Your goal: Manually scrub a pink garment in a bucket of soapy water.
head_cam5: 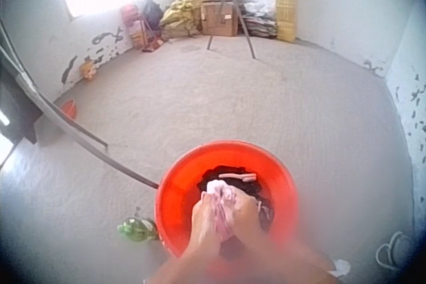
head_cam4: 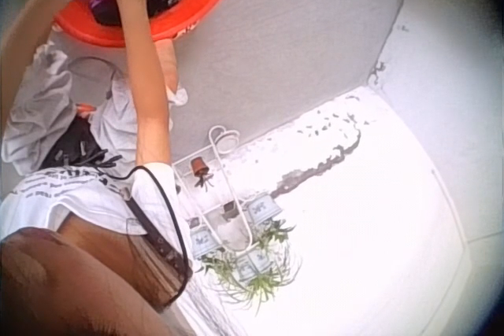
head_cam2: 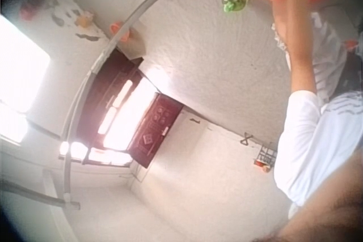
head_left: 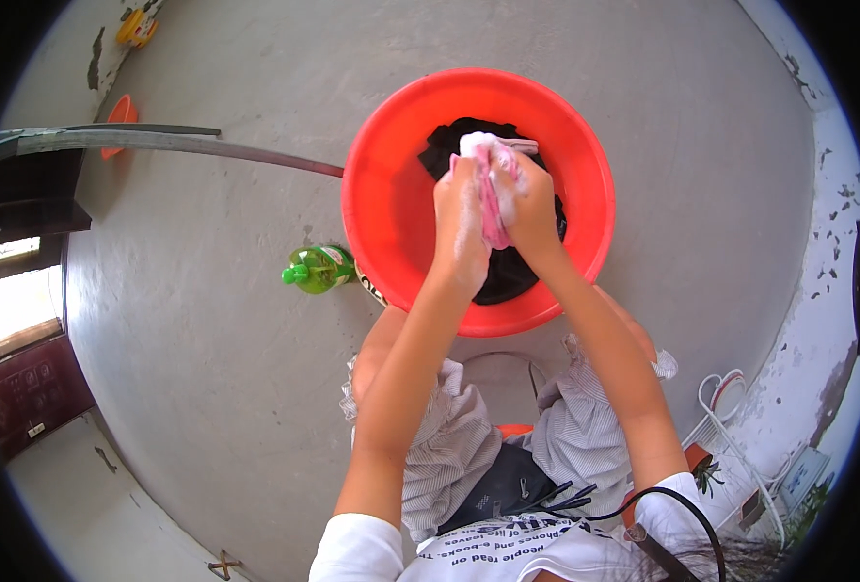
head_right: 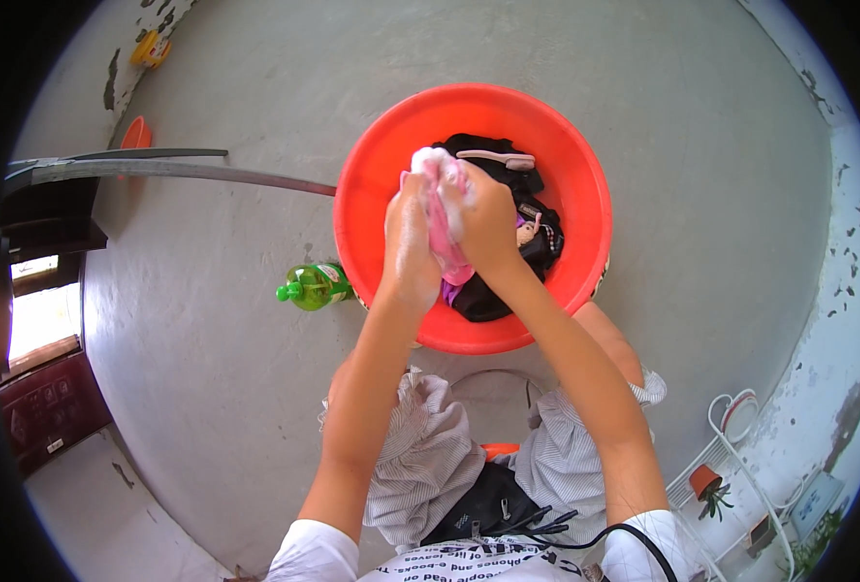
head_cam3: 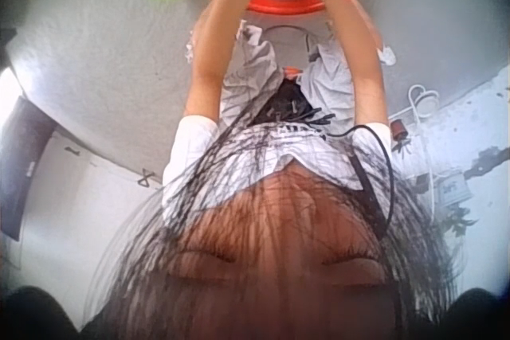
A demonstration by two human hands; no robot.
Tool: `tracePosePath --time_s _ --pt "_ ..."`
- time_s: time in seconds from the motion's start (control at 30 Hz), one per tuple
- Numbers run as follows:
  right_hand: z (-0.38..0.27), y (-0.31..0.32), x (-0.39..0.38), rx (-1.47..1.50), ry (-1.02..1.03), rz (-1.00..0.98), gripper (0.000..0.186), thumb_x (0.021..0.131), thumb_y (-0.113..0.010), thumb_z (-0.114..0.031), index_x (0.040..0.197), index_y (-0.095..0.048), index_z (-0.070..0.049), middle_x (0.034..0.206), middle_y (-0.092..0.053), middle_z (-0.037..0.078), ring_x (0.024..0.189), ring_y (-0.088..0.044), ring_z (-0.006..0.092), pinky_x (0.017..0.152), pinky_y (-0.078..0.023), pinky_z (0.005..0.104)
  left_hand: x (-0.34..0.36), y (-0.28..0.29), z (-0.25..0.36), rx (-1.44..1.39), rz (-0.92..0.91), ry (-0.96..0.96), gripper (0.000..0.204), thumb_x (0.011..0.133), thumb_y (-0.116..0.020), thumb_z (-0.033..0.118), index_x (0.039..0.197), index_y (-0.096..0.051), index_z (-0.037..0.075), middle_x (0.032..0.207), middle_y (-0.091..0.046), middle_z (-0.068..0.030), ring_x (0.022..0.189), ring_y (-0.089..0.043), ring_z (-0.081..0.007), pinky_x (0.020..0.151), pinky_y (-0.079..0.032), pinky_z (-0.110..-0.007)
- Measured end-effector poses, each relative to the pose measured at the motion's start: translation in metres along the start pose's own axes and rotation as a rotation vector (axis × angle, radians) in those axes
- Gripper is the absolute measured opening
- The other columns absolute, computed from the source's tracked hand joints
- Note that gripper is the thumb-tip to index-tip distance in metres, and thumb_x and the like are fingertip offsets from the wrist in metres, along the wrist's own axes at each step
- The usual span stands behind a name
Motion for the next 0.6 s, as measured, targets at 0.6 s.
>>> tracePosePath --time_s 0.6 --pt "-0.014 -0.006 -0.015 -0.232 0.083 -0.126 0.024 0.085 -0.05 -0.029 0.087 -0.06 -0.007 0.067 -0.057 0.019 0.063 -0.057 0.0367 0.053 -0.044 0.0409 -0.003 0.004 0.014 -0.049 0.015 -0.084 0.025 0.09 -0.04 0.028 0.077 -0.049 0.008 0.071 -0.05 0.0001 0.061 -0.047 -0.0095 0.055 -0.039 -0.024"
Point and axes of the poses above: each hand's wrist, its own x-axis towards the middle knuckle, its own y-axis out of the back of the hand, z = x × y, the point moved 2 cm from there along x, towards the middle knuckle
